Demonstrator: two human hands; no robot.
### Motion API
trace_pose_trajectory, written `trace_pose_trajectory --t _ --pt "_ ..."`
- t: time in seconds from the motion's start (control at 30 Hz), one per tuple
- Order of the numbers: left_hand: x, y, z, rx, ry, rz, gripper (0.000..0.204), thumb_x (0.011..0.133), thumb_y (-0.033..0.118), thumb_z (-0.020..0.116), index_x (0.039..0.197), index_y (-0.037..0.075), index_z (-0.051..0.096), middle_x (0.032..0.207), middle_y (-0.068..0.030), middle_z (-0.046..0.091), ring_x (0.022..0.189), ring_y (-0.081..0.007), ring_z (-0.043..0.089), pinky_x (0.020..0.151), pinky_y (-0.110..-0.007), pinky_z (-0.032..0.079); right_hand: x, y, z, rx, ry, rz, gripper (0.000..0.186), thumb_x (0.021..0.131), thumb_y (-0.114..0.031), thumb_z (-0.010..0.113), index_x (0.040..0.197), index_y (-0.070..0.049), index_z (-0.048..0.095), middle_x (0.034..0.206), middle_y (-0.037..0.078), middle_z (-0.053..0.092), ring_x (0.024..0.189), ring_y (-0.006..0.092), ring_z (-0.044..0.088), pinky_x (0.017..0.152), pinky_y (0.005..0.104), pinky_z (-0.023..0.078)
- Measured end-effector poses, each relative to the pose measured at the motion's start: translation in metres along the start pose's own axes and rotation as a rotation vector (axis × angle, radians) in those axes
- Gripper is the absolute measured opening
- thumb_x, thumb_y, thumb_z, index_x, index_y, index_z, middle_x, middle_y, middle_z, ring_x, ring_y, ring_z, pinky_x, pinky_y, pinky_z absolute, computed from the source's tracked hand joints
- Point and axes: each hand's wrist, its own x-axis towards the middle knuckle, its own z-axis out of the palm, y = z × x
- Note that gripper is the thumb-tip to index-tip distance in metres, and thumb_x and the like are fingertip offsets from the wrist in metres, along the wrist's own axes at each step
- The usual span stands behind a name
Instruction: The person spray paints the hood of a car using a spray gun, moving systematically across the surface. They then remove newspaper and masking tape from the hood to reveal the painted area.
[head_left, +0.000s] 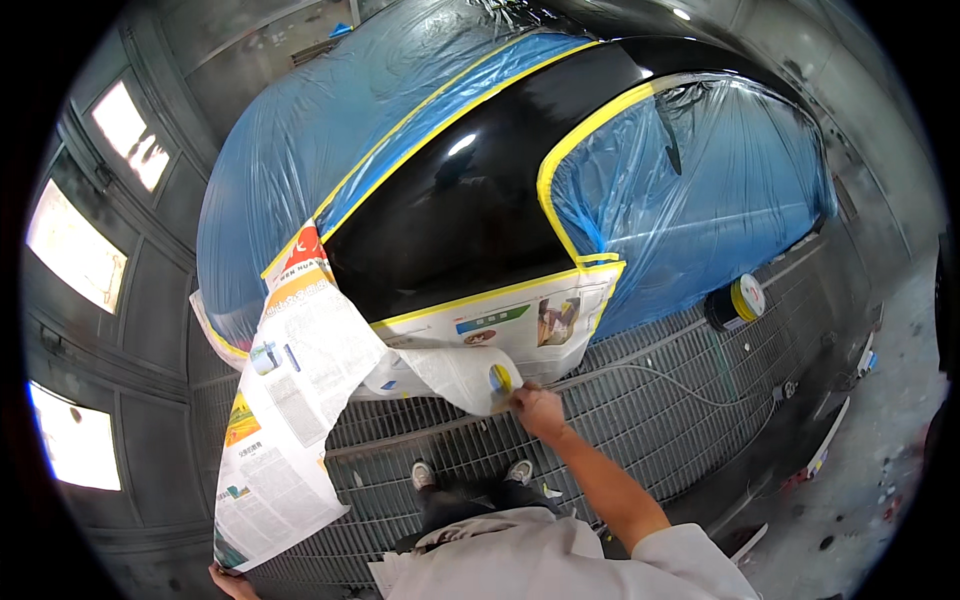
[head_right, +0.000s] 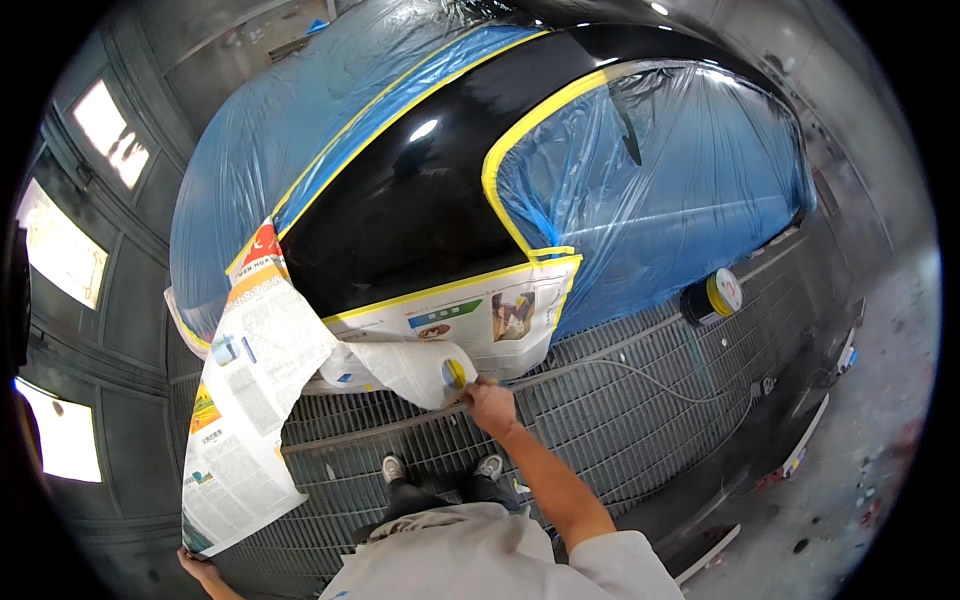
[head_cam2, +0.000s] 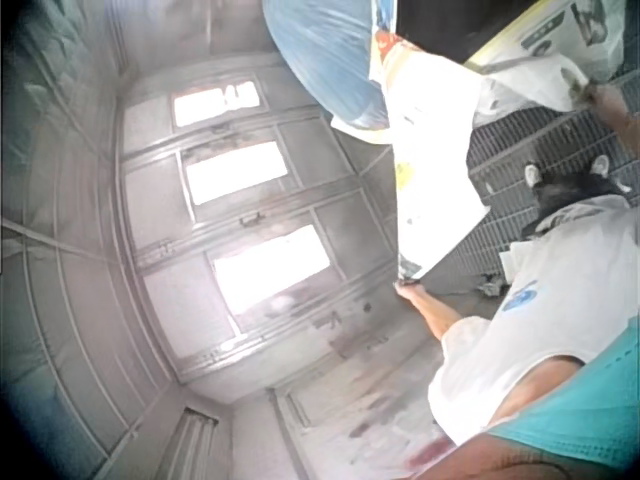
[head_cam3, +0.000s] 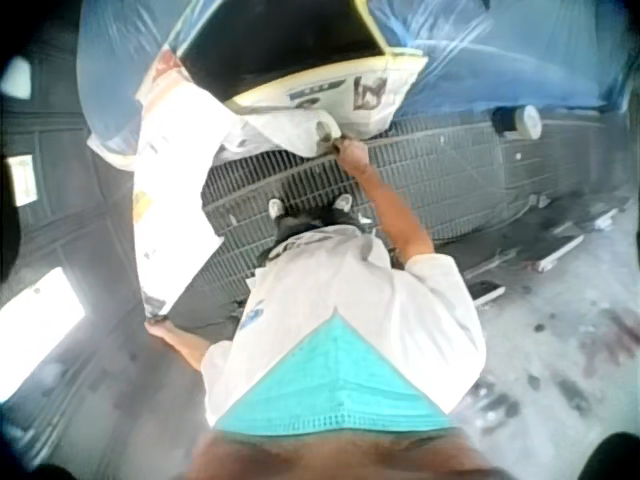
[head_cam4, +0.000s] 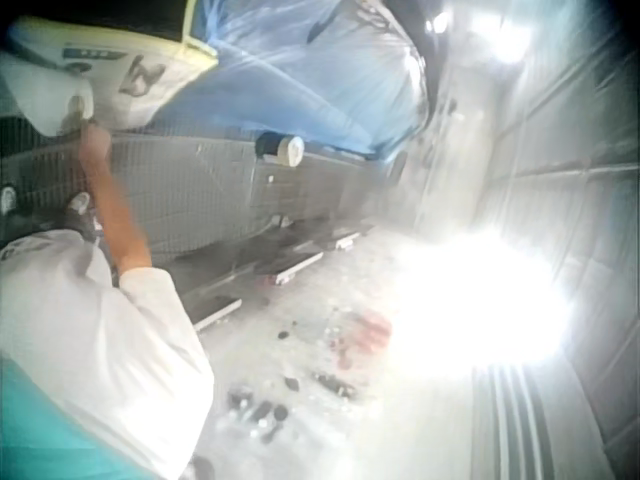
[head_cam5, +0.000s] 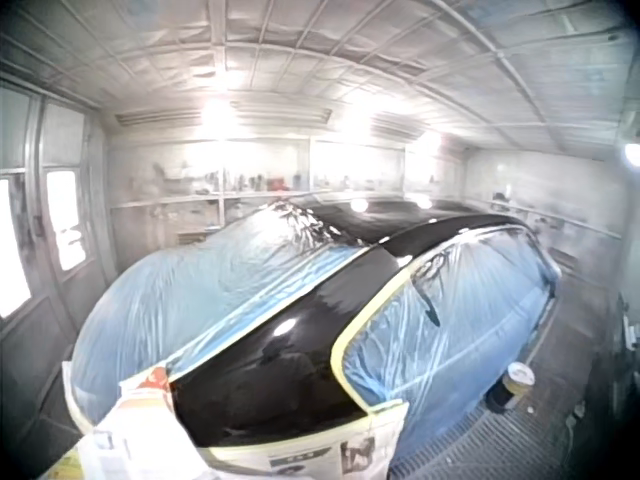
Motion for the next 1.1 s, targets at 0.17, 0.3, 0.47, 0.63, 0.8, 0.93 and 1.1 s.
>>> trace_pose_trajectory --t 0.17,0.3,0.47,0.63,0.8,0.93,1.1 --pt "0.024 0.014 0.022 0.314 0.284 0.05 0.025 0.085 0.036 0.052 0.073 0.015 0.053 0.063 0.0047 0.05 0.052 -0.0101 0.047 0.051 -0.028 0.034 -0.024 -0.083 0.063 0.042 -0.521 -0.047 0.02 0.079 -0.024 0.065 0.094 -0.012 0.071 0.096 0.011 0.068 0.087 0.0328 0.065 0.077 0.0446 0.052" --pt "0.054 0.05 0.013 0.168 0.342 0.065 0.027 0.09 0.038 0.049 0.078 0.013 0.049 0.059 0.0033 0.042 0.048 -0.0094 0.038 0.049 -0.031 0.031 -0.041 -0.173 0.113 0.247 -0.758 -0.227 0.025 0.079 -0.027 0.065 0.099 -0.014 0.071 0.097 0.011 0.068 0.089 0.0315 0.066 0.08 0.0416 0.052" --pt "0.094 0.087 -0.123 0.112 0.518 0.113 0.034 0.089 0.04 0.049 0.093 0.007 0.058 0.079 0.0002 0.057 0.062 -0.0183 0.054 0.055 -0.032 0.041 -0.063 -0.272 0.15 0.352 -1.022 -0.467 0.023 0.077 -0.021 0.067 0.097 -0.012 0.071 0.097 0.01 0.067 0.091 0.0317 0.064 0.078 0.0407 0.051" --pt "0.114 0.094 -0.194 0.402 0.973 0.094 0.033 0.086 0.032 0.056 0.099 0.003 0.06 0.085 -0.0066 0.064 0.072 -0.0219 0.058 0.065 -0.036 0.046 -0.076 -0.323 0.191 0.367 -1.177 -0.719 0.021 0.074 -0.022 0.067 0.091 -0.009 0.071 0.095 0.012 0.066 0.09 0.0341 0.063 0.075 0.0441 0.05" --pt "0.088 0.092 -0.214 0.491 0.989 0.16 0.032 0.089 0.028 0.056 0.103 0.0 0.062 0.093 -0.0108 0.064 0.081 -0.0233 0.058 0.073 -0.036 0.047 -0.096 -0.384 0.209 0.414 -1.361 -0.878 0.023 0.07 -0.023 0.067 0.086 -0.008 0.07 0.088 0.015 0.065 0.089 0.0353 0.063 0.072 0.0471 0.05" --pt "0.079 0.097 -0.207 0.567 0.817 0.315 0.032 0.091 0.024 0.056 0.107 -0.003 0.063 0.1 -0.0141 0.064 0.088 -0.0244 0.059 0.08 -0.036 0.047 -0.107 -0.406 0.26 0.483 -1.147 -0.82 0.025 0.075 -0.025 0.067 0.087 -0.004 0.066 0.088 0.02 0.062 0.089 0.037 0.061 0.072 0.0483 0.049" --pt "0.05 0.085 -0.162 0.496 0.186 0.53 0.031 0.094 0.02 0.055 0.111 -0.006 0.064 0.108 -0.0183 0.065 0.097 -0.0257 0.059 0.088 -0.036 0.048 -0.073 -0.447 0.29 0.799 -0.966 -0.35 0.029 0.075 -0.025 0.068 0.084 0.001 0.062 0.093 0.021 0.064 0.084 0.0336 0.062 0.068 0.0446 0.047"
